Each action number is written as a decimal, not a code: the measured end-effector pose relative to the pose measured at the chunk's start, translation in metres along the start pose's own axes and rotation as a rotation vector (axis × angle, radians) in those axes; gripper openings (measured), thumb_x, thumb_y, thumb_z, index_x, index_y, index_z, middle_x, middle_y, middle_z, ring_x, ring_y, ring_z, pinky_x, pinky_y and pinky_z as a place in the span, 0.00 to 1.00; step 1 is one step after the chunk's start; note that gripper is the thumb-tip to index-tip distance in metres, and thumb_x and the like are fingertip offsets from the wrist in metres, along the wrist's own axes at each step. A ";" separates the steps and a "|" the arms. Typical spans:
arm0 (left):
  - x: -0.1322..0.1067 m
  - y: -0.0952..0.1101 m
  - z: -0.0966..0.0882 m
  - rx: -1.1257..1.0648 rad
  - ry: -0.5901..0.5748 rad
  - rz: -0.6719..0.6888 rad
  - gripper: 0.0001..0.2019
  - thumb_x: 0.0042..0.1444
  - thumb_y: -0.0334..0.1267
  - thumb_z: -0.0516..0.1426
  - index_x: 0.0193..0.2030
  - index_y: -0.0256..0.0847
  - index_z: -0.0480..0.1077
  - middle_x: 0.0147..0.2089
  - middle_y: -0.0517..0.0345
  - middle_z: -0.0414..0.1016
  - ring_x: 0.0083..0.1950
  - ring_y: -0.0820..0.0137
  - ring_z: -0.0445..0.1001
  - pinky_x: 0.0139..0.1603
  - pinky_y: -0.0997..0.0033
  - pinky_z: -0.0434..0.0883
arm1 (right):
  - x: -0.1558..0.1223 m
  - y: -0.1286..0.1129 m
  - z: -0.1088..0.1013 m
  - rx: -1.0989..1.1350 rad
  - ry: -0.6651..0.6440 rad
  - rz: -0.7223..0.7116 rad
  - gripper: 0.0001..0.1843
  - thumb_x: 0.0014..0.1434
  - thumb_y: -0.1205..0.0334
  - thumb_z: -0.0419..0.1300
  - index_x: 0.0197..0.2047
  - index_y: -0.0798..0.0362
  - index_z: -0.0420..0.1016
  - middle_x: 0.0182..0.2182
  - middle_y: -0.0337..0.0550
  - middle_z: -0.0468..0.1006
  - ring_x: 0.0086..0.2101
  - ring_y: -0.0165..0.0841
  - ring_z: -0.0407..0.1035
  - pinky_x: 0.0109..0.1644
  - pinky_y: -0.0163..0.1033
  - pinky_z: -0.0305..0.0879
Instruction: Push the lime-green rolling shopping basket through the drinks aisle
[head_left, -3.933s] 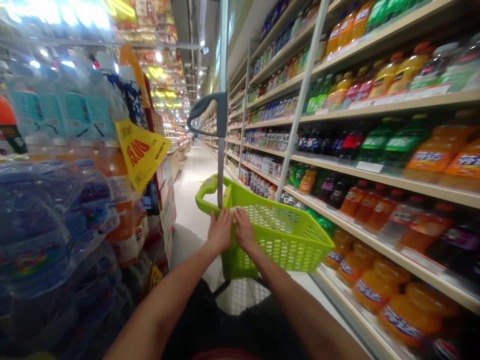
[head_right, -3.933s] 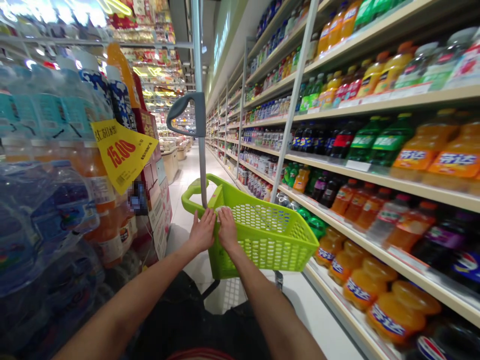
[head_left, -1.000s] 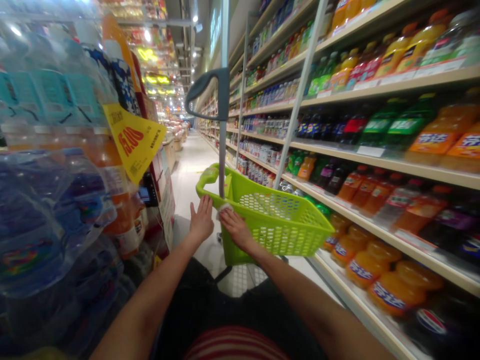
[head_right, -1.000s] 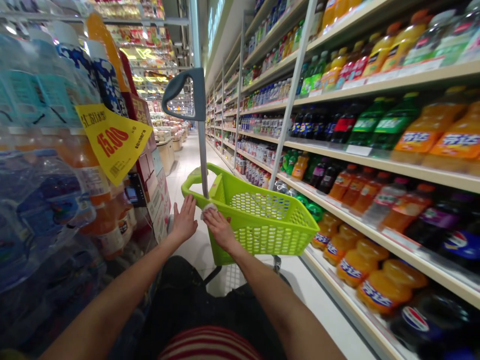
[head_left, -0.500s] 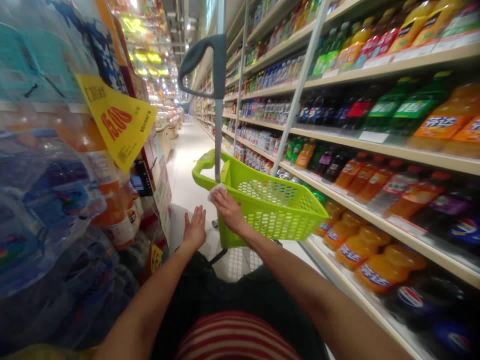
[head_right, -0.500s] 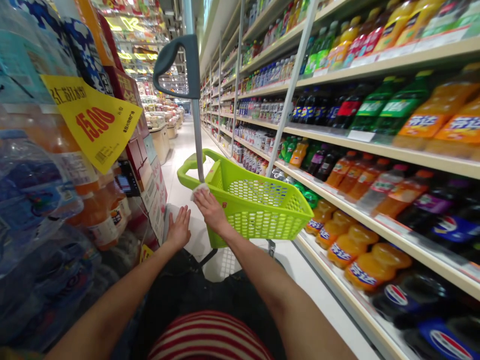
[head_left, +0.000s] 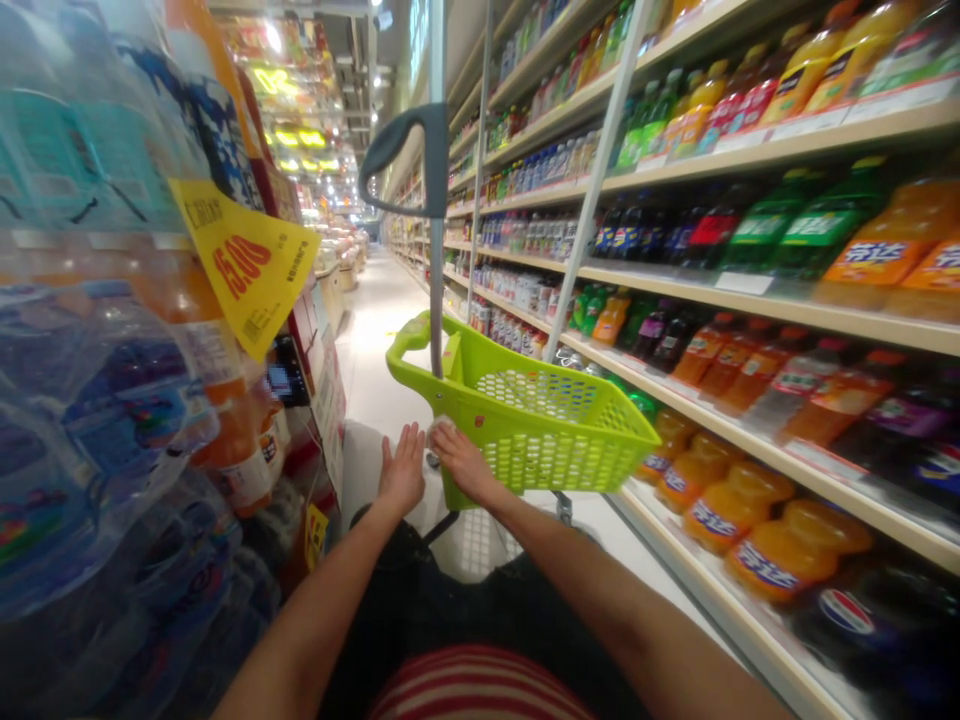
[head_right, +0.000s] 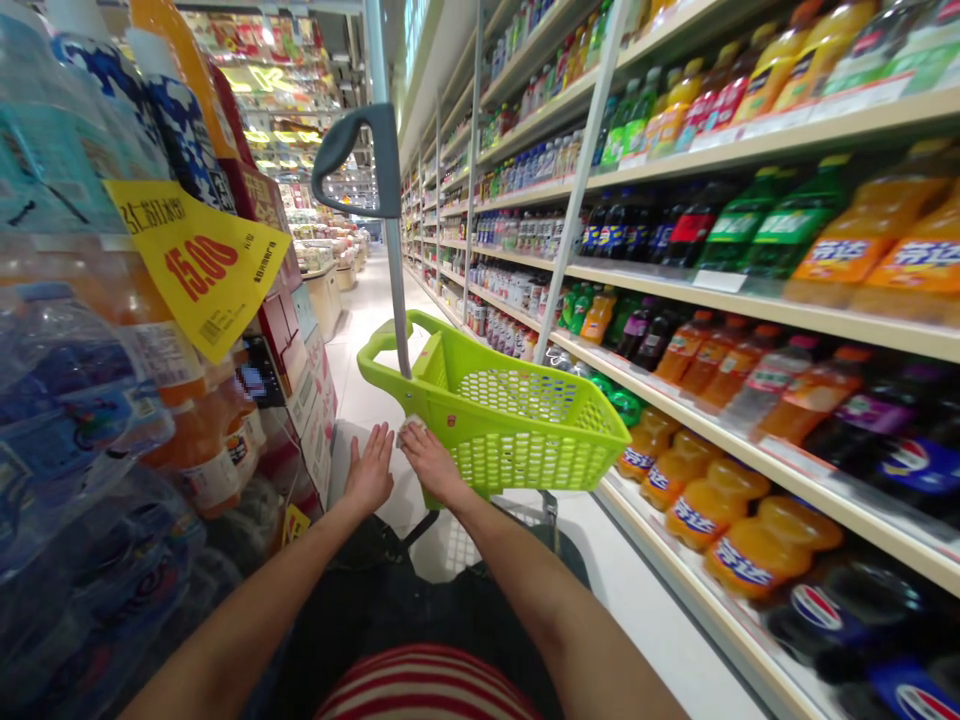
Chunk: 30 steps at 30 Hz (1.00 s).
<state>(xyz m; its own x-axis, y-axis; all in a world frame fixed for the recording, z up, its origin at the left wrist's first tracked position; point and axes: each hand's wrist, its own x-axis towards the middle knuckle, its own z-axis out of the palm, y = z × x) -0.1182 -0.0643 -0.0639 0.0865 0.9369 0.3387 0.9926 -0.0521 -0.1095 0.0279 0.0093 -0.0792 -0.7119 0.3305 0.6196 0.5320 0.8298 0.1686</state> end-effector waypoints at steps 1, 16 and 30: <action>0.003 0.000 -0.002 0.003 0.013 -0.012 0.38 0.45 0.28 0.48 0.66 0.30 0.43 0.70 0.48 0.36 0.70 0.63 0.36 0.65 0.44 0.40 | 0.009 0.003 -0.008 -0.003 0.048 0.006 0.20 0.60 0.72 0.46 0.54 0.55 0.68 0.56 0.49 0.67 0.61 0.37 0.50 0.60 0.48 0.56; -0.004 0.014 0.003 0.013 -0.020 0.093 0.36 0.47 0.30 0.47 0.66 0.30 0.43 0.70 0.47 0.36 0.70 0.62 0.35 0.65 0.45 0.38 | -0.025 0.002 0.016 -0.029 -0.172 0.015 0.19 0.59 0.71 0.50 0.52 0.59 0.69 0.55 0.51 0.68 0.58 0.43 0.56 0.58 0.51 0.59; 0.016 0.005 -0.014 -0.002 0.026 -0.058 0.37 0.47 0.28 0.48 0.66 0.28 0.42 0.70 0.46 0.35 0.70 0.62 0.35 0.65 0.44 0.38 | 0.032 0.023 -0.026 -0.039 0.063 0.030 0.20 0.60 0.72 0.47 0.54 0.57 0.67 0.57 0.49 0.64 0.62 0.39 0.47 0.62 0.51 0.51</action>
<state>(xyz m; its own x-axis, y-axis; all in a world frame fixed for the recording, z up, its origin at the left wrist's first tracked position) -0.1111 -0.0549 -0.0458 0.0308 0.9292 0.3683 0.9962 0.0015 -0.0870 0.0297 0.0273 -0.0352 -0.6657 0.3248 0.6718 0.5710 0.8013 0.1784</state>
